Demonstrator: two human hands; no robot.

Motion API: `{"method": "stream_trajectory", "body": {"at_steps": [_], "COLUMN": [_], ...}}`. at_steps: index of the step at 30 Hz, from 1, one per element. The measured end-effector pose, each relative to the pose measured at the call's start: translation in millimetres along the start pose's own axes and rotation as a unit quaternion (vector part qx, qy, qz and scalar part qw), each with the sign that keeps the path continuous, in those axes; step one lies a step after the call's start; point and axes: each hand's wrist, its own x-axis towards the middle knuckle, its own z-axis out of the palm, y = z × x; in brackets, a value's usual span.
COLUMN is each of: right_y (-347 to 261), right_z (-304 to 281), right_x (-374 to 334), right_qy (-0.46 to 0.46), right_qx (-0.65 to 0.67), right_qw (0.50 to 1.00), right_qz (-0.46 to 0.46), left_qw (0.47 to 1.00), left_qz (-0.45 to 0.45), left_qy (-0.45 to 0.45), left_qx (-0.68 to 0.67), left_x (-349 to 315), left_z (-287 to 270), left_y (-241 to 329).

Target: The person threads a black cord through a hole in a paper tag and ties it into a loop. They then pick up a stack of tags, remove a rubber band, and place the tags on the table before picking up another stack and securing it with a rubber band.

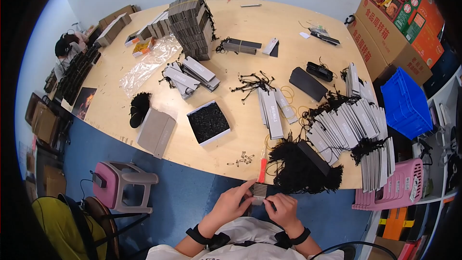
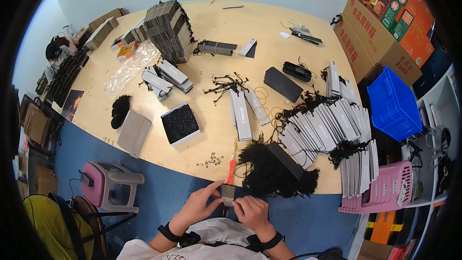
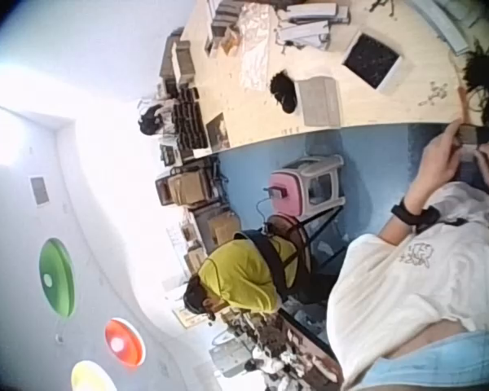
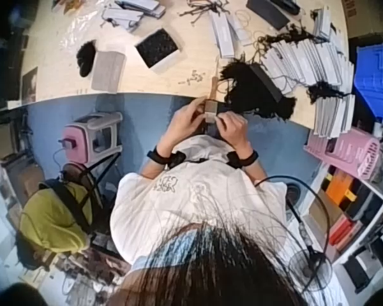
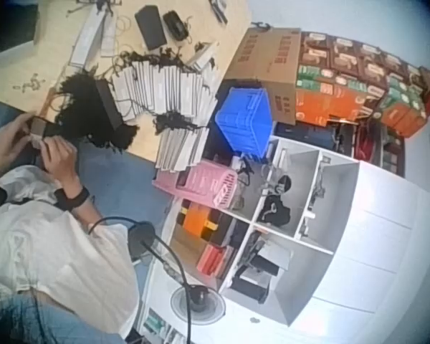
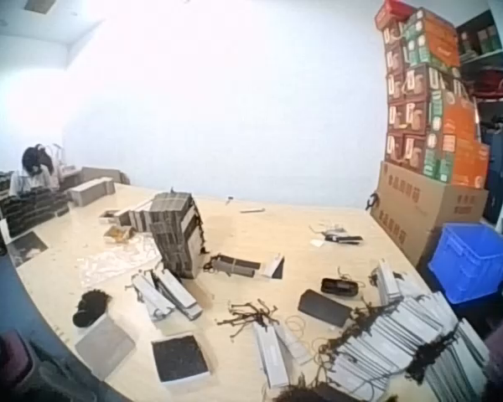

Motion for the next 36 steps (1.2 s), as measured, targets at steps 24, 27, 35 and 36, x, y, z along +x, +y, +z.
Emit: {"method": "stream_trajectory", "body": {"at_steps": [24, 27, 35, 36], "right_y": [19, 42, 58, 58], "right_z": [-62, -84, -91, -91], "right_x": [33, 51, 44, 45], "right_qy": [0.221, 0.196, 0.111, 0.110], "right_qx": [-0.124, -0.189, -0.229, -0.227], "right_qw": [0.962, 0.947, 0.928, 0.928], "right_qz": [0.099, 0.172, 0.273, 0.273], "left_qw": [0.903, 0.839, 0.751, 0.750], "left_qz": [0.031, -0.031, -0.120, -0.121], "left_qy": [0.372, 0.440, 0.461, 0.461], "left_qx": [0.215, 0.319, 0.458, 0.459], "left_x": [-8, -13, -18, -19], "left_z": [-52, -81, -108, -108], "left_y": [-41, -59, -93, -93]}}
